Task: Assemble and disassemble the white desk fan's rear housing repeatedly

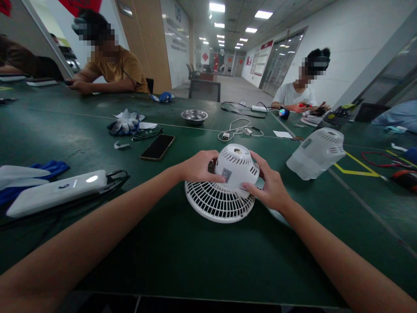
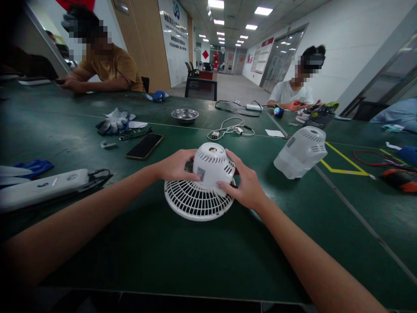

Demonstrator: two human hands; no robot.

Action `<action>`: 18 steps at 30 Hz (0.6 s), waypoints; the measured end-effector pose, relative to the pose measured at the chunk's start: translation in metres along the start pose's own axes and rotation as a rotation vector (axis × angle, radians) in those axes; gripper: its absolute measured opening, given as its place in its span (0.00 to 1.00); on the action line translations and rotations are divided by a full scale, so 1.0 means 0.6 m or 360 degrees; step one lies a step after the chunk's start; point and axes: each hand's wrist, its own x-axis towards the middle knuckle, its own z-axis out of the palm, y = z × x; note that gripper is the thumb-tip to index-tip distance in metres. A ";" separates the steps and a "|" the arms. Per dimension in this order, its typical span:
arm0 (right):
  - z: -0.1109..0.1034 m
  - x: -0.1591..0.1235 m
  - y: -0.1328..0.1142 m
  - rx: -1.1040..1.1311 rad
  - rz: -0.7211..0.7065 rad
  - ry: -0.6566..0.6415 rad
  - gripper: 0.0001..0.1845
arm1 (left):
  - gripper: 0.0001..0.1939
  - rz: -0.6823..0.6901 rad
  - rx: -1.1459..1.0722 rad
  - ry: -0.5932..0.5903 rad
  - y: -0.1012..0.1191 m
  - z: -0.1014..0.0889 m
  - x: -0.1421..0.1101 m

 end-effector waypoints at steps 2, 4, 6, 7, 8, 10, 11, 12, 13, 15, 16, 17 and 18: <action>0.001 0.001 -0.001 -0.0028 0.0018 -0.0015 0.50 | 0.30 -0.0001 0.0011 -0.0028 -0.001 0.002 0.000; 0.002 0.001 -0.003 -0.0065 0.0032 -0.0019 0.51 | 0.32 -0.0007 -0.0001 -0.0039 -0.002 0.004 -0.001; 0.004 0.001 -0.006 -0.0097 0.0047 -0.0007 0.52 | 0.33 -0.0022 -0.0018 -0.0022 -0.002 0.007 -0.001; 0.006 0.001 -0.008 -0.0107 0.0057 0.0007 0.52 | 0.33 -0.0025 -0.0021 -0.0011 -0.001 0.008 -0.001; 0.007 0.001 -0.010 -0.0114 0.0067 0.0024 0.52 | 0.33 -0.0020 -0.0019 0.0001 0.000 0.009 -0.001; 0.009 0.001 -0.013 -0.0127 0.0085 0.0054 0.51 | 0.33 0.0005 -0.0018 0.0014 0.001 0.010 0.000; 0.010 0.001 -0.014 -0.0136 0.0086 0.0066 0.51 | 0.33 0.0020 -0.0023 0.0020 0.002 0.009 0.000; 0.011 0.001 -0.014 -0.0149 0.0079 0.0074 0.52 | 0.32 0.0034 -0.0028 0.0025 0.003 0.008 0.000; 0.012 0.002 -0.014 -0.0164 0.0066 0.0074 0.52 | 0.32 0.0046 -0.0028 0.0027 0.003 0.007 0.000; 0.013 0.002 -0.012 -0.0206 0.0033 0.0066 0.54 | 0.31 0.0061 -0.0010 0.0026 0.003 0.005 -0.001; 0.013 0.002 -0.011 -0.0228 0.0016 0.0062 0.56 | 0.31 0.0064 0.0008 0.0020 0.002 0.004 -0.001; 0.013 0.003 -0.011 -0.0250 -0.0002 0.0058 0.57 | 0.32 0.0062 0.0029 0.0013 0.001 0.003 -0.001; 0.012 0.002 -0.011 -0.0268 -0.0015 0.0051 0.60 | 0.33 0.0060 0.0045 0.0018 0.000 0.002 -0.001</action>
